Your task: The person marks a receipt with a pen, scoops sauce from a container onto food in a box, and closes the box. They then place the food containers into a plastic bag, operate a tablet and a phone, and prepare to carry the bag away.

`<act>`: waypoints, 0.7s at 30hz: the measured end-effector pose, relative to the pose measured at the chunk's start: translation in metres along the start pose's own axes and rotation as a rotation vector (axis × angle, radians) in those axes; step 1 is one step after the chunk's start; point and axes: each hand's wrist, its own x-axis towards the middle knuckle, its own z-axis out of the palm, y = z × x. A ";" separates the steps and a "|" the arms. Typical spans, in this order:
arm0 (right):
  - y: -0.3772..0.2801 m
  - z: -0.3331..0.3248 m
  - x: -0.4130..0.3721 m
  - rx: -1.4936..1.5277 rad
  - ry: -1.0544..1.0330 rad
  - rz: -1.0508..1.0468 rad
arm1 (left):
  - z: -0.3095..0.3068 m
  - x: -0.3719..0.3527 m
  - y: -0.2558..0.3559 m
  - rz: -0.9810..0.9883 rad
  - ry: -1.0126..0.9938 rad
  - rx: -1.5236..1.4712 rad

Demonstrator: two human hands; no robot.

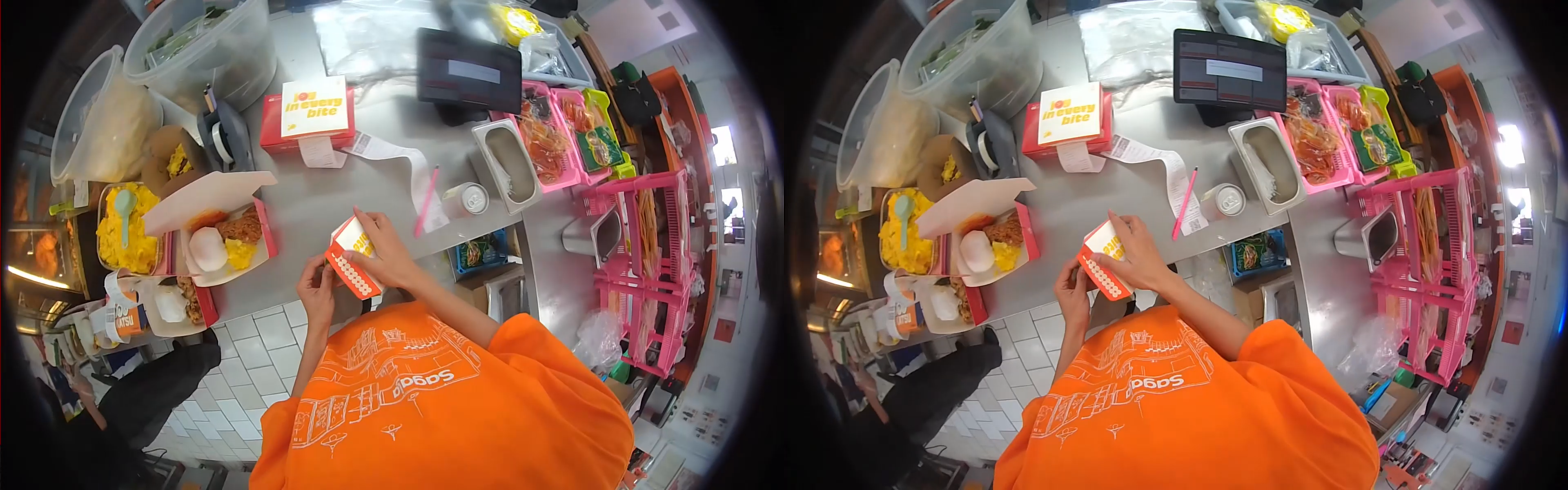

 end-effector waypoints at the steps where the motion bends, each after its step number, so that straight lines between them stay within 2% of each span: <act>1: 0.000 -0.002 -0.005 0.002 0.034 -0.026 | 0.003 0.002 -0.002 0.000 -0.002 0.003; 3: 0.000 -0.005 -0.010 0.021 0.042 -0.069 | 0.005 0.012 -0.004 0.266 -0.054 0.253; 4: -0.004 -0.011 -0.012 0.007 0.117 -0.122 | 0.010 0.013 0.001 0.271 -0.021 0.267; 5: -0.006 -0.015 -0.013 0.001 0.189 -0.179 | 0.019 0.011 0.006 0.250 -0.040 0.203; 6: -0.005 -0.018 -0.014 0.031 0.157 -0.201 | 0.025 0.009 0.010 0.232 -0.054 0.141; 7: -0.002 -0.021 -0.013 0.005 0.173 -0.225 | 0.027 0.008 0.012 0.241 -0.011 0.162; 10: 0.000 -0.019 -0.011 -0.025 0.172 -0.239 | 0.030 0.005 0.011 0.178 -0.058 0.219; 12: 0.002 -0.015 -0.006 -0.047 0.161 -0.239 | 0.033 0.005 0.001 0.011 -0.012 -0.116; 13: 0.007 -0.006 -0.003 -0.060 0.213 -0.183 | 0.046 0.000 0.010 -0.028 0.054 -0.408; 14: 0.006 0.000 -0.001 -0.071 0.266 -0.126 | 0.049 -0.003 0.009 -0.006 0.061 -0.405; 15: 0.005 0.003 0.001 -0.064 0.265 -0.146 | 0.050 -0.006 0.006 0.009 0.195 -0.394; 16: 0.002 0.005 0.001 -0.028 0.157 -0.222 | 0.052 -0.009 0.002 0.021 0.330 -0.386; 17: 0.000 0.007 0.003 0.006 0.045 -0.296 | 0.055 -0.011 -0.003 0.057 0.483 -0.104; 18: 0.001 0.009 0.013 0.011 0.038 -0.312 | 0.051 -0.015 -0.005 0.070 0.495 -0.106; 20: 0.006 0.023 0.055 0.283 -0.137 -0.187 | 0.037 -0.021 0.003 0.115 0.581 -0.130; 21: 0.006 0.033 0.081 0.320 -0.087 -0.242 | 0.027 -0.025 0.009 0.120 0.650 -0.013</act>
